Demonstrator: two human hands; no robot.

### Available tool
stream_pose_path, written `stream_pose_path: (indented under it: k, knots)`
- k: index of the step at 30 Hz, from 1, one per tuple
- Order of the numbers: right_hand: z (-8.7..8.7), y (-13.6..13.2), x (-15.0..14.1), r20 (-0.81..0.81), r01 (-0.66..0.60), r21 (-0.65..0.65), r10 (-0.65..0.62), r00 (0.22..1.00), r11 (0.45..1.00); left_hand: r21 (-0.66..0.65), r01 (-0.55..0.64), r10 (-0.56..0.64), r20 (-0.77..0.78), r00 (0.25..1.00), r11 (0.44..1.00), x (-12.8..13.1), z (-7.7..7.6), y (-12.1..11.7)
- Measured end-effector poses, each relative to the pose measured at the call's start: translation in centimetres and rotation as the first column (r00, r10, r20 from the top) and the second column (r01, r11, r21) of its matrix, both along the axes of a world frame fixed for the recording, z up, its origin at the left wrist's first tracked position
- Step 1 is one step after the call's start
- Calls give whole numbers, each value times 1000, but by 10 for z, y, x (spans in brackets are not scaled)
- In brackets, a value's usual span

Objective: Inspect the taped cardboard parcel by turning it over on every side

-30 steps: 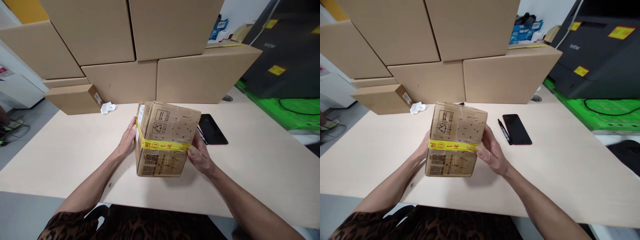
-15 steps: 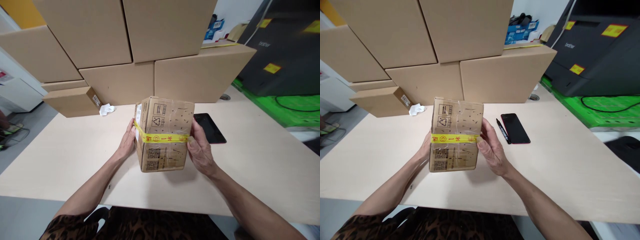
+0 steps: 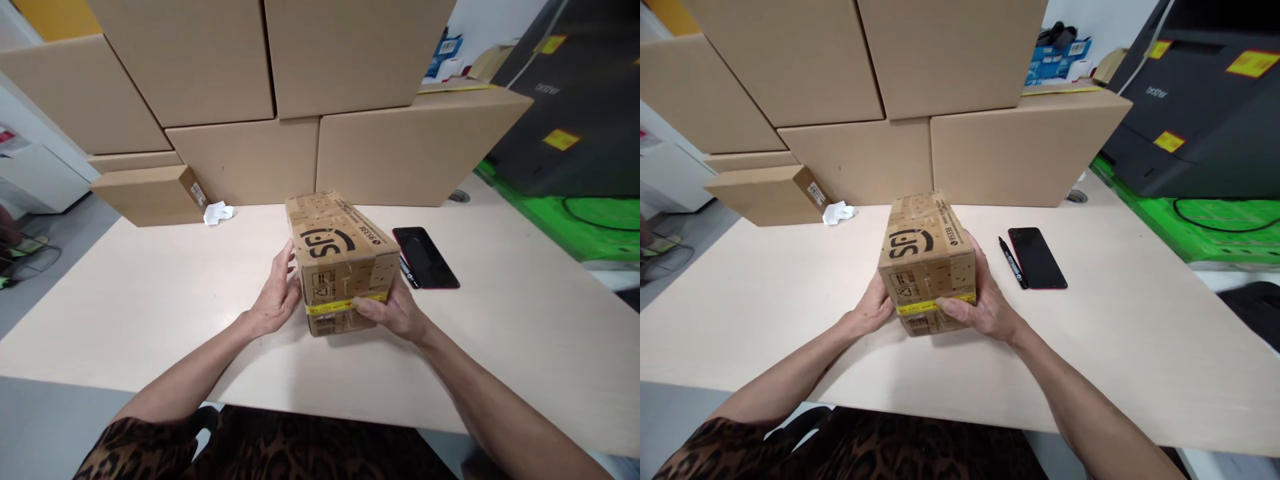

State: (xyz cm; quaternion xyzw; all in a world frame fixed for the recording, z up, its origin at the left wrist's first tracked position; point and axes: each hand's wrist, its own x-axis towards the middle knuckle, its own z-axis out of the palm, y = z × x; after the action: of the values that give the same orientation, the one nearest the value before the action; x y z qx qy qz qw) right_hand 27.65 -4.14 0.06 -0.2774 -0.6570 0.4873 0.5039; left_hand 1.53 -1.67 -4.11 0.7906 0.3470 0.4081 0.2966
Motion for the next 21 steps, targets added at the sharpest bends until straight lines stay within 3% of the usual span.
stream_pose_path:
  k: [3, 6, 10, 14, 16, 19, 21]
  knots:
    - [-14, 11, 3, 121, 182, 32, -185, 975, 983, 62, 20, -15, -87, 996, 998, 1, 5, -2]
    - [-26, 20, 5, 188, 261, 39, -264, 946, 964, 205, -28, 64, -170, 983, 978, -2, 10, 1]
    - [-31, 25, 6, 279, 244, 112, -267, 923, 963, 503, -87, 247, -262, 933, 860, -12, 17, 12]
    - [-32, 25, 5, 345, 194, 176, -245, 906, 965, 649, -65, 359, -332, 873, 758, -21, 35, 25]
    - [-32, 25, 3, 339, 178, 168, -226, 913, 970, 638, -14, 354, -410, 841, 770, -23, 49, 29]
    - [-33, 25, 1, 295, 163, 131, -196, 935, 978, 511, 100, 249, -569, 783, 854, -21, 66, 32]
    - [-31, 25, 2, 268, 177, 132, -207, 941, 975, 488, 108, 241, -598, 765, 866, -18, 72, 31]
